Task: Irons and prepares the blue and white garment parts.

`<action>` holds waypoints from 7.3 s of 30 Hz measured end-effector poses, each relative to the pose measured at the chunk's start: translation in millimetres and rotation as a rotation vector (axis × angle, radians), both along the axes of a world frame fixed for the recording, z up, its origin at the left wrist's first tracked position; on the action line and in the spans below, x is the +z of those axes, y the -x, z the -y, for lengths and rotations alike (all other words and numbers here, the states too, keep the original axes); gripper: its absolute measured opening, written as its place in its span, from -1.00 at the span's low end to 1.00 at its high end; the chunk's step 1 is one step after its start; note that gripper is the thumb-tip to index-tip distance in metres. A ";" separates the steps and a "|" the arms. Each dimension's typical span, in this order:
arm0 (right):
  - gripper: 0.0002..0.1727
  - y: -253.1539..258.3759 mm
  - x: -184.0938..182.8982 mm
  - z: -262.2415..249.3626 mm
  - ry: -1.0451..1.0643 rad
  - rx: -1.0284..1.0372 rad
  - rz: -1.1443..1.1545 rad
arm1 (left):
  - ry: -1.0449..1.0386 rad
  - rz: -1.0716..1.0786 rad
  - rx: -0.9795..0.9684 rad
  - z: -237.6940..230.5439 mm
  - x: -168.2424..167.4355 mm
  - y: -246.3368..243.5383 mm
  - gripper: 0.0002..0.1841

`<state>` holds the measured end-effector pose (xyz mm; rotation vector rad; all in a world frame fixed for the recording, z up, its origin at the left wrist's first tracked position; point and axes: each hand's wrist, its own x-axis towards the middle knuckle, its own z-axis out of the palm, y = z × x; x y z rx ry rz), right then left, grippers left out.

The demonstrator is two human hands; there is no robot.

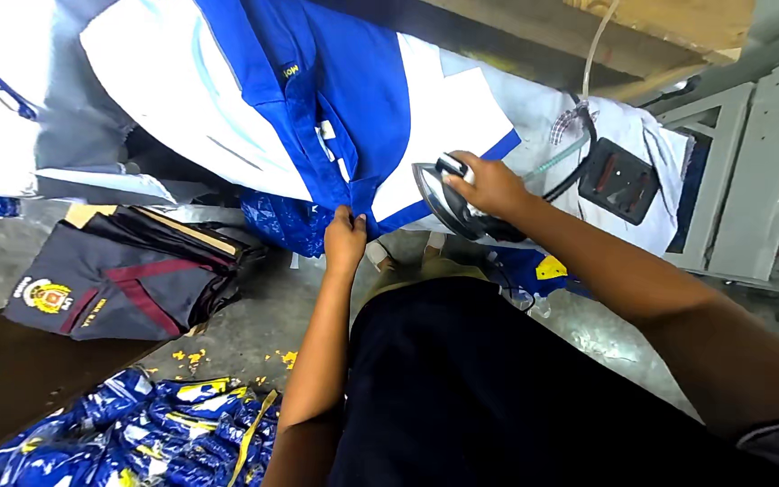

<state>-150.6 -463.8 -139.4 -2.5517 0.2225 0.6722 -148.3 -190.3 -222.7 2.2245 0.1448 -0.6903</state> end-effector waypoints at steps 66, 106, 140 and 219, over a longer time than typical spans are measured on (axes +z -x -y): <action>-0.36 -79.2 -0.9 113.6 0.065 -0.159 0.081 | -0.203 -0.017 0.246 30.8 10.8 14.8 -0.70; -0.12 101.0 -6.4 386.7 0.257 -0.182 0.203 | 0.498 0.358 0.899 59.3 -45.8 69.9 -0.82; -0.77 20.8 -118.2 95.2 0.058 0.466 0.625 | 0.762 0.286 0.891 -21.8 95.6 22.6 -0.97; -0.43 56.2 -90.1 109.2 0.089 -0.172 0.436 | -0.283 0.070 -0.277 108.5 12.4 3.7 -0.63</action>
